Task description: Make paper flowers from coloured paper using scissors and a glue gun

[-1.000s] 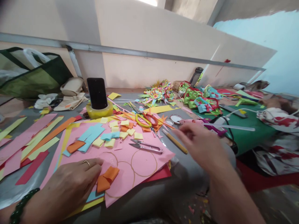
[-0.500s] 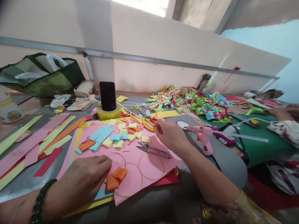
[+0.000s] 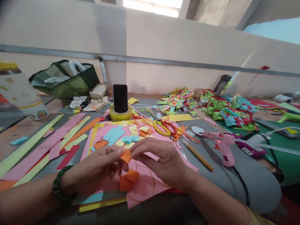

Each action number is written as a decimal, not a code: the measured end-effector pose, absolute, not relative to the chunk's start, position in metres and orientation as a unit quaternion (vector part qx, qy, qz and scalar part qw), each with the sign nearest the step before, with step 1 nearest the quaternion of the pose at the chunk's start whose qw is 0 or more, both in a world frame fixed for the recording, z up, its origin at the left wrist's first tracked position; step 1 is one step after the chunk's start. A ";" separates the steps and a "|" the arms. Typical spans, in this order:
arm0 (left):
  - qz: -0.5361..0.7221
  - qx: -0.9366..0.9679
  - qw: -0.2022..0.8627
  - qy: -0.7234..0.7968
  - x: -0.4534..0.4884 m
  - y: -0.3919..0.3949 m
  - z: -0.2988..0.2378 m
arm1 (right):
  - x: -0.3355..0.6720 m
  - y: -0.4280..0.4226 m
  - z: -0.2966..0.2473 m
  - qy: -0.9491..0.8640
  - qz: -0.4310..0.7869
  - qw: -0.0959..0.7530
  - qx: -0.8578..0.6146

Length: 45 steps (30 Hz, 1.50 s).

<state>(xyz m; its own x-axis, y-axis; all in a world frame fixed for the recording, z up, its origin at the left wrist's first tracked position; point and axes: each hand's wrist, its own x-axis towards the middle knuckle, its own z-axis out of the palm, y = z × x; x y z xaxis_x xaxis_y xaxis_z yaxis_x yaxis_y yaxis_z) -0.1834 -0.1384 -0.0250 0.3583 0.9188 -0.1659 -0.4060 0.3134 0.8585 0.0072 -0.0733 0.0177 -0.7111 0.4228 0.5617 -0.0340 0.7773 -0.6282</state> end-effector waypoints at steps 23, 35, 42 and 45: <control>0.465 0.417 0.681 0.382 -0.182 -0.139 -0.029 | 0.005 -0.065 0.005 -0.759 0.577 0.216 -0.210; 0.482 0.402 0.652 0.425 -0.182 -0.140 -0.029 | 0.009 -0.074 0.014 -0.824 0.445 0.274 -0.218; 0.472 0.411 0.654 0.425 -0.182 -0.140 -0.024 | 0.009 -0.079 0.008 -0.915 0.190 0.334 -0.122; 0.427 0.517 0.564 0.482 -0.185 -0.140 -0.017 | 0.011 -0.073 0.007 -0.912 0.215 0.322 -0.140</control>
<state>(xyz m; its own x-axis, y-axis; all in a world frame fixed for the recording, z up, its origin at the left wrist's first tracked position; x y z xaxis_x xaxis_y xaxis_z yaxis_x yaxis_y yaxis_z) -0.1850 -0.1399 -0.0169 0.1702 0.9800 -0.1031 0.0165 0.1018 0.9947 0.0111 -0.0734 0.0068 -0.7540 0.3929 0.5265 0.1167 0.8688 -0.4813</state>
